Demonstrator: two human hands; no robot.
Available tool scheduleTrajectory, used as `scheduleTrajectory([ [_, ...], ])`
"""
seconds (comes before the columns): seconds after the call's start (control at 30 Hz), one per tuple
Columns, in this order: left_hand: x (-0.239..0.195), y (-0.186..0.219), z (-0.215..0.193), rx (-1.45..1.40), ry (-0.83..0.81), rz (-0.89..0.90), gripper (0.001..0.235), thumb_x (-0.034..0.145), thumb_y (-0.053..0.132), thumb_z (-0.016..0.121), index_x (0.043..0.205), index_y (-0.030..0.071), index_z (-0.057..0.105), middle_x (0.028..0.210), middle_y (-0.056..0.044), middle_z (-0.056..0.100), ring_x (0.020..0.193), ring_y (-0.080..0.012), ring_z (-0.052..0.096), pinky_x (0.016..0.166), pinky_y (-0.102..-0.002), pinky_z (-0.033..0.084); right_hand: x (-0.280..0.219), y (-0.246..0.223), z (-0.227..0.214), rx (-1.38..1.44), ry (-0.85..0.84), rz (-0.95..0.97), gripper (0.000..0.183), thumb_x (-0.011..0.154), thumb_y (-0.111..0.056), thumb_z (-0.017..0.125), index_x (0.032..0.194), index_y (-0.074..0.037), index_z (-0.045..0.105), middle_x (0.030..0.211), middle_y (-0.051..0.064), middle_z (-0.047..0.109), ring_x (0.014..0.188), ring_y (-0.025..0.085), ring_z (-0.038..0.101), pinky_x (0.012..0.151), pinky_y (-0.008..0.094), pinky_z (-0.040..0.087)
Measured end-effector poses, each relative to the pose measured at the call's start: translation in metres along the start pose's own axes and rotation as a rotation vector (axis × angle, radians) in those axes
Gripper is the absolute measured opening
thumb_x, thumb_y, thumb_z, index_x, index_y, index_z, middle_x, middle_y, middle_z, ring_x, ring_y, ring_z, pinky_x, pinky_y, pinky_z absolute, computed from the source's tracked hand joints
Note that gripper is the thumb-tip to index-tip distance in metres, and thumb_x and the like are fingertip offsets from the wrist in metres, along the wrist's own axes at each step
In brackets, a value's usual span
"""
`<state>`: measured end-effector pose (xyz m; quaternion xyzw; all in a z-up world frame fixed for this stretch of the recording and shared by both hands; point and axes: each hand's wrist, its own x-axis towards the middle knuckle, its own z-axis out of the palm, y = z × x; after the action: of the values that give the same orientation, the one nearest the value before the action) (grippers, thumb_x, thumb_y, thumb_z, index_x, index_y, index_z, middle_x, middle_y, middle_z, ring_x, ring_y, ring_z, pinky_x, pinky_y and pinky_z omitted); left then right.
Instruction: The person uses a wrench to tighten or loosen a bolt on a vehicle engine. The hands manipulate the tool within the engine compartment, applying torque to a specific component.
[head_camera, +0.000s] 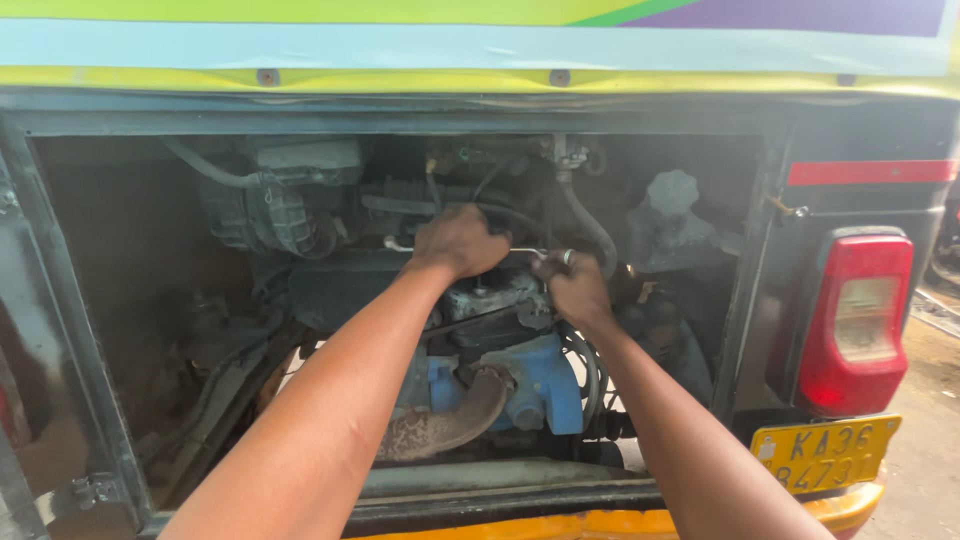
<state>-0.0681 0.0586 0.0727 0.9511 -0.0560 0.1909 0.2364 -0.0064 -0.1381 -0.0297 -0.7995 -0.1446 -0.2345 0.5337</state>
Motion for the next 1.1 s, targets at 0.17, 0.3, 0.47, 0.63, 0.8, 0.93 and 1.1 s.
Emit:
scheduleTrajectory([
  [0.17,0.006,0.0,-0.001,0.003,0.003,-0.019,0.06,0.085,0.051,0.064,0.125,0.007,0.07,0.139,-0.019,0.062,0.133,-0.0347,0.056,0.111,-0.044,0.045,0.012,0.018,0.002,0.17,-0.099,0.038,0.037,0.089,-0.017,0.072,0.121,0.001,0.068,0.095,0.011,0.079,0.067,0.013,0.068,0.052,0.031,0.054],
  [0.3,0.019,0.001,0.01,-0.005,-0.054,-0.044,0.061,0.086,0.052,0.063,0.128,0.008,0.069,0.14,-0.017,0.062,0.133,-0.0343,0.056,0.112,-0.044,0.044,0.014,0.023,-0.002,0.045,-0.059,-0.046,0.039,0.088,-0.02,0.08,0.118,0.002,0.073,0.102,0.012,0.08,0.082,0.016,0.072,0.068,0.031,0.056],
  [0.47,0.038,-0.001,0.03,0.07,-0.08,-0.007,0.066,0.087,0.053,0.059,0.135,0.008,0.064,0.146,-0.016,0.058,0.138,-0.0325,0.053,0.114,-0.044,0.042,0.01,0.016,-0.007,0.028,-0.038,0.129,0.041,0.085,-0.024,0.082,0.116,0.001,0.072,0.105,0.011,0.079,0.089,0.017,0.073,0.067,0.032,0.059],
  [0.63,0.056,-0.015,0.048,0.01,-0.091,0.019,0.07,0.088,0.06,0.056,0.135,0.008,0.063,0.149,-0.014,0.053,0.14,-0.0319,0.048,0.115,-0.044,0.038,0.007,0.008,-0.008,0.119,-0.066,0.215,0.037,0.085,-0.022,0.078,0.113,0.001,0.071,0.101,0.014,0.078,0.082,0.019,0.071,0.062,0.036,0.057],
  [0.8,0.069,-0.026,0.058,0.021,-0.138,0.105,0.053,0.086,0.055,0.056,0.114,0.016,0.079,0.146,-0.011,0.059,0.137,-0.0327,0.053,0.114,-0.042,0.04,0.006,0.008,-0.009,0.079,-0.061,0.141,0.034,0.086,-0.023,0.079,0.11,0.001,0.073,0.099,0.011,0.08,0.081,0.014,0.072,0.068,0.03,0.056],
  [0.93,0.067,-0.024,0.057,0.008,-0.189,0.07,0.048,0.086,0.05,0.057,0.102,0.013,0.084,0.136,-0.009,0.069,0.131,-0.0312,0.061,0.112,-0.041,0.045,0.005,0.011,-0.008,0.067,-0.055,0.106,0.036,0.086,-0.025,0.08,0.11,0.001,0.076,0.098,0.014,0.081,0.082,0.016,0.071,0.069,0.03,0.054],
  [1.1,0.041,-0.01,0.045,0.068,-0.075,0.15,0.05,0.092,0.052,0.057,0.116,0.012,0.074,0.134,-0.018,0.064,0.127,-0.0369,0.059,0.109,-0.046,0.045,0.003,0.01,-0.005,-0.047,0.026,0.149,0.041,0.085,-0.03,0.081,0.114,-0.001,0.074,0.102,0.012,0.079,0.089,0.018,0.072,0.076,0.032,0.054],
])
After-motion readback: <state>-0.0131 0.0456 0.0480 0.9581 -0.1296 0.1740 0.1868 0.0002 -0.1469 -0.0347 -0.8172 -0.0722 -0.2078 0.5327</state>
